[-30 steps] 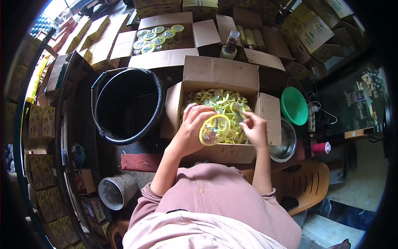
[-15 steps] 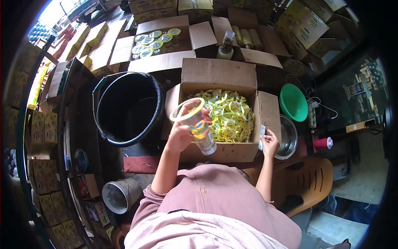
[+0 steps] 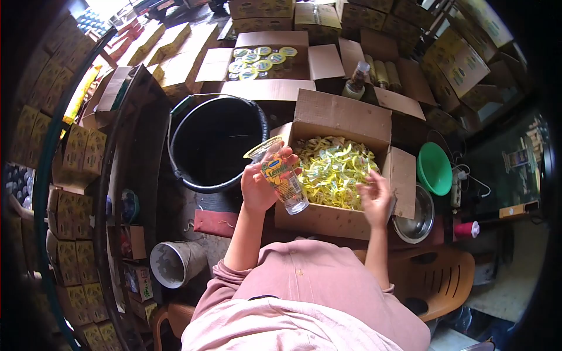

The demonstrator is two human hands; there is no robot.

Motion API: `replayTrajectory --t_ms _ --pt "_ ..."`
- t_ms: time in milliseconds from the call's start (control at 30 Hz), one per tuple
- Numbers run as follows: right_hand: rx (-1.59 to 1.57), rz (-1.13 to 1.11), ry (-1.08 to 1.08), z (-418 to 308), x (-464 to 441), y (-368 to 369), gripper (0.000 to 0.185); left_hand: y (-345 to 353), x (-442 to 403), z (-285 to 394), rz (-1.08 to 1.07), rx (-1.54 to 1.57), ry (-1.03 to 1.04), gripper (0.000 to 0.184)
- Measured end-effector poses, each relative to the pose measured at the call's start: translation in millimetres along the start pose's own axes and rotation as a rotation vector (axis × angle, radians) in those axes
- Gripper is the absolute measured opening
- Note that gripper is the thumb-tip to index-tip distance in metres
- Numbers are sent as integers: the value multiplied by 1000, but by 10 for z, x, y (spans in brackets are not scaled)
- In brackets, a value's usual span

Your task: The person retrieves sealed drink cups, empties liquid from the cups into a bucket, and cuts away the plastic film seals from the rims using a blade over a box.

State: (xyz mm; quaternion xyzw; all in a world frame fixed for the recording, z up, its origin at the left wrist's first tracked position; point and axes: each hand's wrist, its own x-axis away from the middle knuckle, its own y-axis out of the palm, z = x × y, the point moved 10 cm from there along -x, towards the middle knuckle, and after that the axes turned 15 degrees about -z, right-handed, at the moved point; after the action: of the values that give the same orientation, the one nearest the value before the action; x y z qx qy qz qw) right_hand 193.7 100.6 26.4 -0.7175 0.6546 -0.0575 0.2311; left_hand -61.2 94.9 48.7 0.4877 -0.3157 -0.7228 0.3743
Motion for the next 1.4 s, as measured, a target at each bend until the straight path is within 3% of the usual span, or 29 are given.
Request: replayTrajectory --t_ms 100,167,233,300,367,433,533,567,633,767,833,900,967,1033,1100,1133,1167,1233,1400 --pt "-310 -492 -74 -733 -146 1009 55 -90 95 171 79 -115 31 59" --pt "-352 -631 -87 -1112 -107 1389 53 -160 193 298 139 -241 33 58" --pt "-315 -628 -84 -1127 -103 1646 53 -197 275 437 212 -383 29 57" --pt "-502 -595 12 -1082 -144 1745 53 -174 310 515 215 -494 -22 63" --pt "-258 -401 -115 -1080 -310 1615 51 -267 521 594 286 -648 -88 70" --pt "-77 -238 -240 -1282 -489 1455 48 -174 688 605 202 -732 -283 60" --pt "78 -163 -366 -1517 -666 1537 38 -26 944 528 8 -785 -576 44" --pt "148 -193 -472 -1605 -680 1683 35 -22 1049 505 -3 -761 -634 43" --pt "360 -566 -494 -1537 -659 2151 34 13 1218 503 16 -708 -719 39" --pt "226 -307 -500 -1735 -699 1942 33 326 1165 886 48 -798 -498 34" --pt "345 -571 -460 -1582 -661 2199 34 684 988 1184 91 -771 -183 49" --pt "215 -486 -488 -1536 -720 2120 38 1203 818 1371 -24 -757 116 58" --pt "203 -325 -470 -1570 -776 1886 39 1811 551 1405 -506 -801 279 50" --pt "88 -202 -283 -1266 -947 1575 41 2291 355 1325 -674 -673 249 41" --pt "208 23 -282 -1182 -1148 993 42 2626 267 1243 -972 -548 238 37" --pt "420 195 -358 -1159 -1252 647 42 2734 174 1180 -982 -559 174 26" --pt "474 241 -270 -1094 -1420 326 41 2783 112 1133 -987 -541 166 25" --pt "608 358 -396 -1096 -1757 -176 39 2836 12 1037 -1004 -508 146 23" --pt "847 191 -443 -589 -3035 -534 41 2861 -285 798 -990 -562 192 24"
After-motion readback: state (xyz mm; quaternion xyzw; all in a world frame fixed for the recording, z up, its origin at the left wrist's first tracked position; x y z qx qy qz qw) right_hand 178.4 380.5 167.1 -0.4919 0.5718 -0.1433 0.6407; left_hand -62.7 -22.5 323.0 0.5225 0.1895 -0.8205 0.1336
